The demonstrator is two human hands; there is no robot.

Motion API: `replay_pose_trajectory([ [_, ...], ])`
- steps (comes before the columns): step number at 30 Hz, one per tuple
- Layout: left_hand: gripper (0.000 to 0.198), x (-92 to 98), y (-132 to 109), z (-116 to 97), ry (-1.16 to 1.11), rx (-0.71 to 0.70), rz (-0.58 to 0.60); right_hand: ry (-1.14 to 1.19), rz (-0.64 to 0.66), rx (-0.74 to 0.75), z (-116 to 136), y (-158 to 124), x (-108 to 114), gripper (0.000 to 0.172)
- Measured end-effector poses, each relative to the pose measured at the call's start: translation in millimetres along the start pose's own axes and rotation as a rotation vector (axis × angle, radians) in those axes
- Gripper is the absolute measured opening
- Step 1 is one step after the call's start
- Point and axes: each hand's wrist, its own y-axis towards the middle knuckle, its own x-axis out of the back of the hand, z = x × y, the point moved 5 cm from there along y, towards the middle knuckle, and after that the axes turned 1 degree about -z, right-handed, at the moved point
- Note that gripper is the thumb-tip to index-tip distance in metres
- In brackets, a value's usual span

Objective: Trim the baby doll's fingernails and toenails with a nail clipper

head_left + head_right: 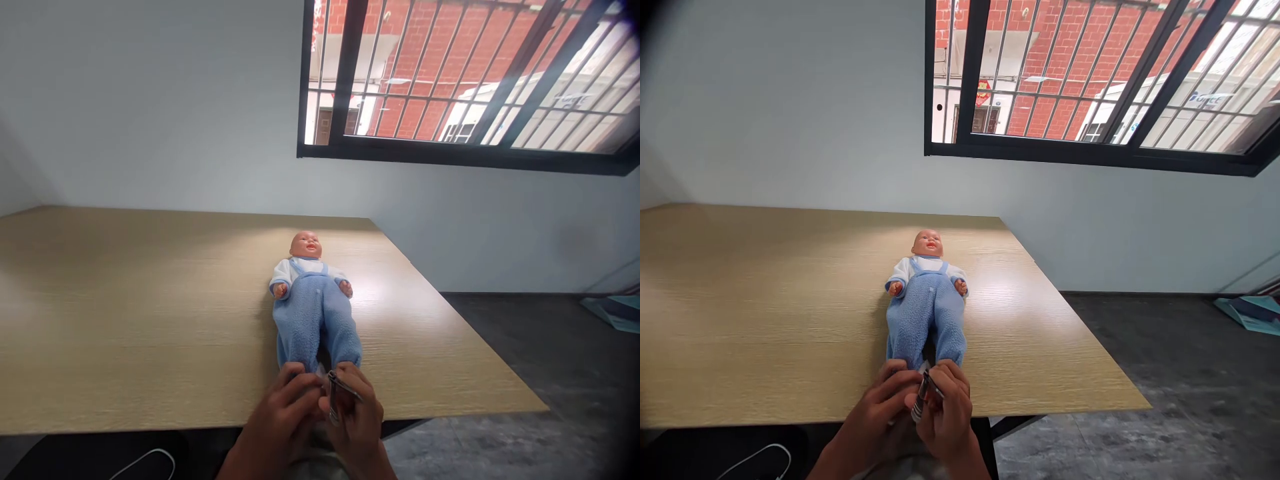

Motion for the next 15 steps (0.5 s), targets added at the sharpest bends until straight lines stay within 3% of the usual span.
replay_pose_trajectory([
  [8,0.02,15.4,-3.8,1.4,-0.046,-0.006,-0.346,0.07,-0.049,-0.058,-4.0,-22.3,-2.3,0.019],
  [11,0.022,14.8,-4.0,0.8,-0.074,0.008,-0.391,0.135,-0.031,-0.099,-3.3,-21.1,0.2,0.023],
  [15,0.019,11.4,-6.3,1.6,-0.083,0.071,-0.383,0.258,0.077,-0.263,-5.0,-8.1,11.3,0.036],
])
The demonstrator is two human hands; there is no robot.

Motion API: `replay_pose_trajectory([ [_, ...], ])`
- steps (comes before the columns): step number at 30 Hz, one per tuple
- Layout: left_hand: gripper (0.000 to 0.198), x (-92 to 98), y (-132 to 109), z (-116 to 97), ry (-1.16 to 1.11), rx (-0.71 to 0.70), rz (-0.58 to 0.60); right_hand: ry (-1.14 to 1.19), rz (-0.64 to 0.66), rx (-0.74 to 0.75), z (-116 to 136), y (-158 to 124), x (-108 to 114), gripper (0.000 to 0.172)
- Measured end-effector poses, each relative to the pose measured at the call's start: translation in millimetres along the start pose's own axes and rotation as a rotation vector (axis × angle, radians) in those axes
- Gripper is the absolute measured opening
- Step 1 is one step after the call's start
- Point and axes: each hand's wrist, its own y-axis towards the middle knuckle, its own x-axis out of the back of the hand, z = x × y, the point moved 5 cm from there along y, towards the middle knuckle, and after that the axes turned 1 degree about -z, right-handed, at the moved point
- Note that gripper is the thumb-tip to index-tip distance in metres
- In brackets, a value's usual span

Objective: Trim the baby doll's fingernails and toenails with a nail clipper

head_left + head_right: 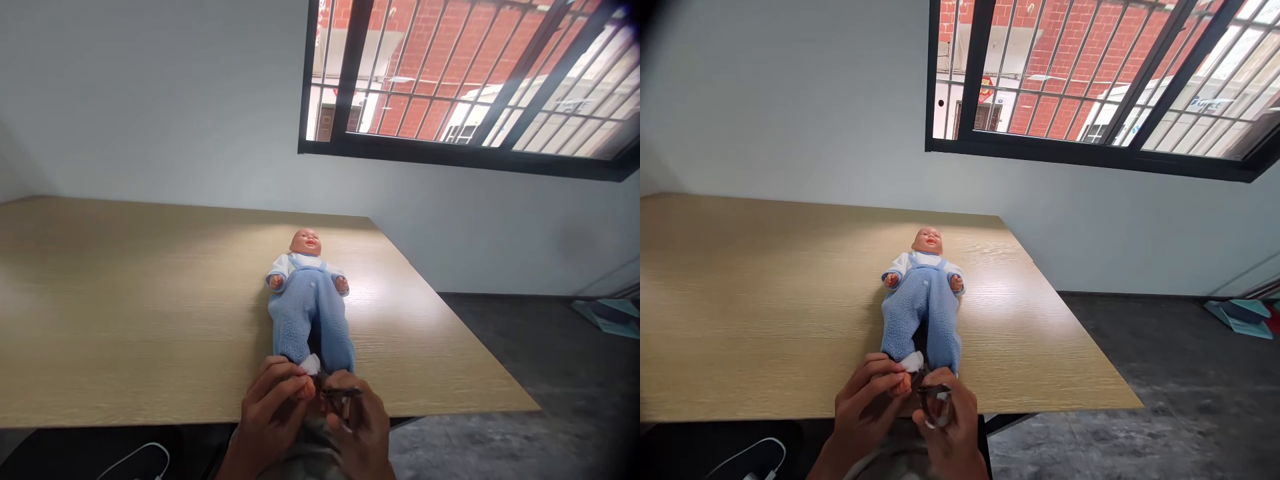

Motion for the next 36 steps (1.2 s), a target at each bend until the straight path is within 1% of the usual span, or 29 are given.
replay_pose_trajectory([
  [2,0.018,-1.0,0.3,-1.0,0.017,0.017,-0.017,0.053,0.056,-0.061,2.6,7.9,8.4,0.037],
  [5,0.017,-3.8,8.9,-5.4,0.049,-0.027,-0.079,0.094,0.128,-0.114,2.5,18.3,17.3,0.031],
  [7,0.018,-6.7,19.8,-8.0,0.061,-0.082,-0.121,0.103,0.174,-0.159,-0.3,21.8,17.9,0.026],
  [9,0.02,-8.1,30.4,-7.7,0.069,-0.106,-0.188,0.115,0.222,-0.203,-2.3,21.7,15.2,0.025],
  [12,0.018,-7.8,36.2,-2.1,0.083,-0.054,-0.302,0.133,0.267,-0.233,-0.3,18.9,12.1,0.027],
  [14,0.015,-9.3,32.6,2.7,0.102,-0.005,-0.301,0.138,0.271,-0.258,2.8,18.6,13.9,0.026],
  [17,0.018,-13.2,23.5,8.2,0.115,0.027,-0.216,0.108,0.327,-0.321,6.0,23.3,17.8,0.024],
  [18,0.02,-14.1,21.1,9.6,0.113,0.032,-0.195,0.071,0.356,-0.314,7.3,26.8,18.9,0.024],
  [20,0.022,-15.3,18.8,11.5,0.107,0.042,-0.178,-0.012,0.384,-0.219,11.2,37.0,21.0,0.023],
  [23,0.022,-16.4,20.7,11.8,0.104,0.044,-0.199,-0.093,0.359,-0.012,18.2,53.3,22.2,0.021],
  [26,0.02,-16.8,25.2,10.3,0.1,0.031,-0.229,-0.154,0.374,0.109,23.5,63.6,18.8,0.019],
  [28,0.019,-16.5,27.7,9.6,0.093,0.025,-0.239,-0.178,0.385,0.149,27.2,67.5,16.8,0.019],
  [30,0.017,-15.9,29.0,9.2,0.078,0.019,-0.242,-0.187,0.367,0.173,31.0,70.2,16.5,0.018],
  [33,0.017,-15.6,28.9,10.0,0.05,0.028,-0.217,-0.205,0.341,0.194,34.5,72.6,16.7,0.019],
  [36,0.017,-15.3,27.3,11.5,0.033,0.045,-0.188,-0.243,0.365,0.231,37.1,74.4,15.7,0.015],
])
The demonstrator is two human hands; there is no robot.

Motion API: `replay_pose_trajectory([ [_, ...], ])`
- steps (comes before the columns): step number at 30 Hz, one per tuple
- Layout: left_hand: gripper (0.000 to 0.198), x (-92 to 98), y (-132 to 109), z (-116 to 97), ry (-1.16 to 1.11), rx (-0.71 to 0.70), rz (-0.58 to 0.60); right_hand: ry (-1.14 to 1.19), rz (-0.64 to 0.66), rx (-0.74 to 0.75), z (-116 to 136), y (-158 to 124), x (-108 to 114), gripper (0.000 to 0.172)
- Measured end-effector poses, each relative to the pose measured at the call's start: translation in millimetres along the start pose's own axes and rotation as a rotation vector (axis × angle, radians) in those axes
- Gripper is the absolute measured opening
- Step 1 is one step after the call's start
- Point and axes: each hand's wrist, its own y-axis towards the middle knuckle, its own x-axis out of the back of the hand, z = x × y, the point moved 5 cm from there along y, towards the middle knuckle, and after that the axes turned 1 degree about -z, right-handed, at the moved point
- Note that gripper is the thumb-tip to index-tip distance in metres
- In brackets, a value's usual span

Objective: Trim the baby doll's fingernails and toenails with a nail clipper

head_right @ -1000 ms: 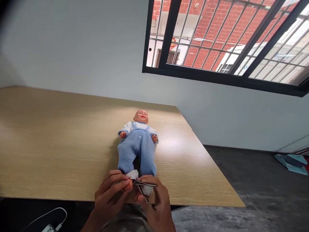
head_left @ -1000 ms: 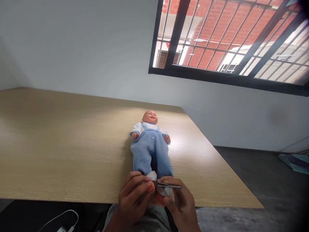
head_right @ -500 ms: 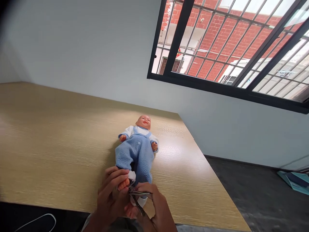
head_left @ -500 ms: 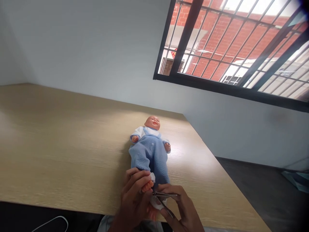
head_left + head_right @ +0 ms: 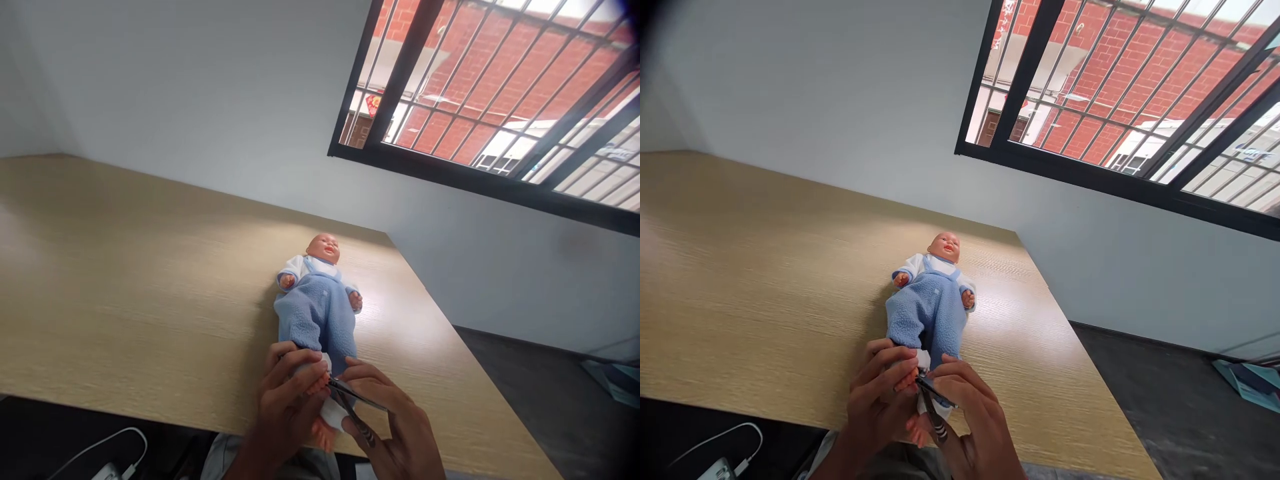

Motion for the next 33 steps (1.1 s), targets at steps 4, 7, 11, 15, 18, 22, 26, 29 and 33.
replay_pose_trajectory([
  [4,0.018,1.1,-1.0,0.4,0.007,0.021,0.022,-0.074,0.097,0.078,8.1,6.2,2.2,0.008],
  [7,0.019,1.4,-0.9,0.3,0.014,0.038,0.036,-0.173,0.241,0.121,18.5,14.3,3.9,0.019],
  [11,0.019,1.4,-1.4,0.2,0.002,0.039,0.033,-0.339,0.424,0.24,35.4,24.1,4.4,0.018],
  [15,0.021,1.4,-1.4,-0.2,-0.006,0.018,0.019,-0.461,0.525,0.327,45.2,24.5,1.1,0.026],
  [18,0.023,0.8,-0.5,0.2,-0.015,0.016,0.031,-0.464,0.442,0.331,48.8,24.1,1.7,0.029],
  [22,0.026,0.0,-0.6,0.6,-0.04,0.005,0.05,-0.466,0.374,0.349,49.7,24.1,-0.7,0.029],
  [26,0.026,0.0,-2.2,0.7,-0.039,0.01,0.051,-0.4,0.36,0.343,48.2,21.2,-2.1,0.027],
  [29,0.024,-0.3,-2.7,1.1,-0.032,0.025,0.064,-0.283,0.31,0.294,45.5,16.6,0.8,0.026],
  [33,0.023,0.2,-1.7,1.3,-0.043,0.026,0.058,-0.28,0.263,0.328,41.5,12.0,1.2,0.015],
])
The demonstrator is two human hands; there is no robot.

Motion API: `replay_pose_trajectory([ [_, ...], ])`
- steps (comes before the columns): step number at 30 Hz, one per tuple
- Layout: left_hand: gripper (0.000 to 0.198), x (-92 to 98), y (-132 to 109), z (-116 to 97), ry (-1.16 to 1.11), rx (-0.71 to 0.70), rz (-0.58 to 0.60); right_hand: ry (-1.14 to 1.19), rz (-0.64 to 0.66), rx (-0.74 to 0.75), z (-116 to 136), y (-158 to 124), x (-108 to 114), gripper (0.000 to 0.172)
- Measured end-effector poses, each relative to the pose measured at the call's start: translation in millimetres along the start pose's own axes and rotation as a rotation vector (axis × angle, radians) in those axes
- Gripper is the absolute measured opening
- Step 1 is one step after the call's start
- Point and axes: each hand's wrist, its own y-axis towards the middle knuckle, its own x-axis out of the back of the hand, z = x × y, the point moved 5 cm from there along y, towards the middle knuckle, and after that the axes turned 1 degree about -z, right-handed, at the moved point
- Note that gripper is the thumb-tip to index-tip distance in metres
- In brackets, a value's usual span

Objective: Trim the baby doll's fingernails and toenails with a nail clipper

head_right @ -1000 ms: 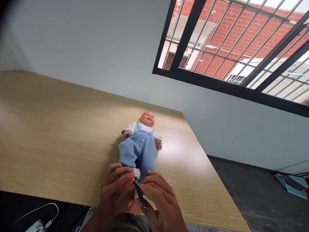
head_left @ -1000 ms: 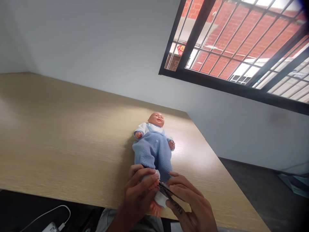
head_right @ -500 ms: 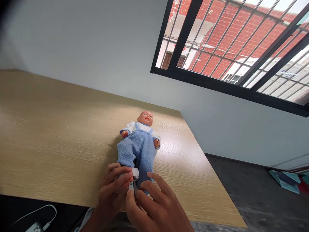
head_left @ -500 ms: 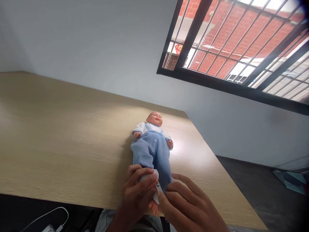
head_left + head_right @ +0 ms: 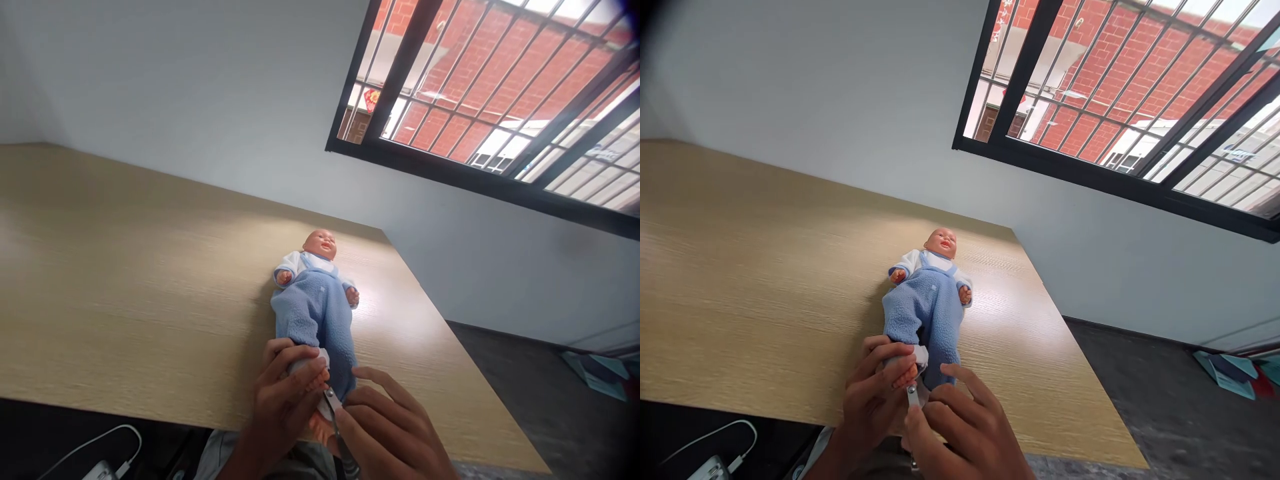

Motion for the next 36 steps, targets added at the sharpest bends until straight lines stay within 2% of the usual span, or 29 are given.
replay_pose_trajectory([
  [5,0.023,0.3,0.3,-0.6,-0.001,-0.005,0.003,0.001,-0.005,-0.001,-4.6,3.1,-4.8,0.015],
  [14,0.027,0.9,0.6,0.4,-0.024,0.006,-0.002,-0.042,0.019,0.009,4.2,7.0,-2.6,0.02],
  [26,0.031,0.6,-0.8,1.6,-0.039,0.013,-0.003,-0.138,0.061,0.129,4.7,8.4,-7.8,0.022],
  [32,0.027,0.7,-0.9,1.4,-0.006,0.015,-0.021,-0.179,0.072,0.067,8.8,6.9,-2.6,0.027],
  [36,0.029,0.5,-0.2,1.7,-0.018,0.016,-0.025,-0.171,0.057,0.087,7.0,8.0,-4.3,0.029],
])
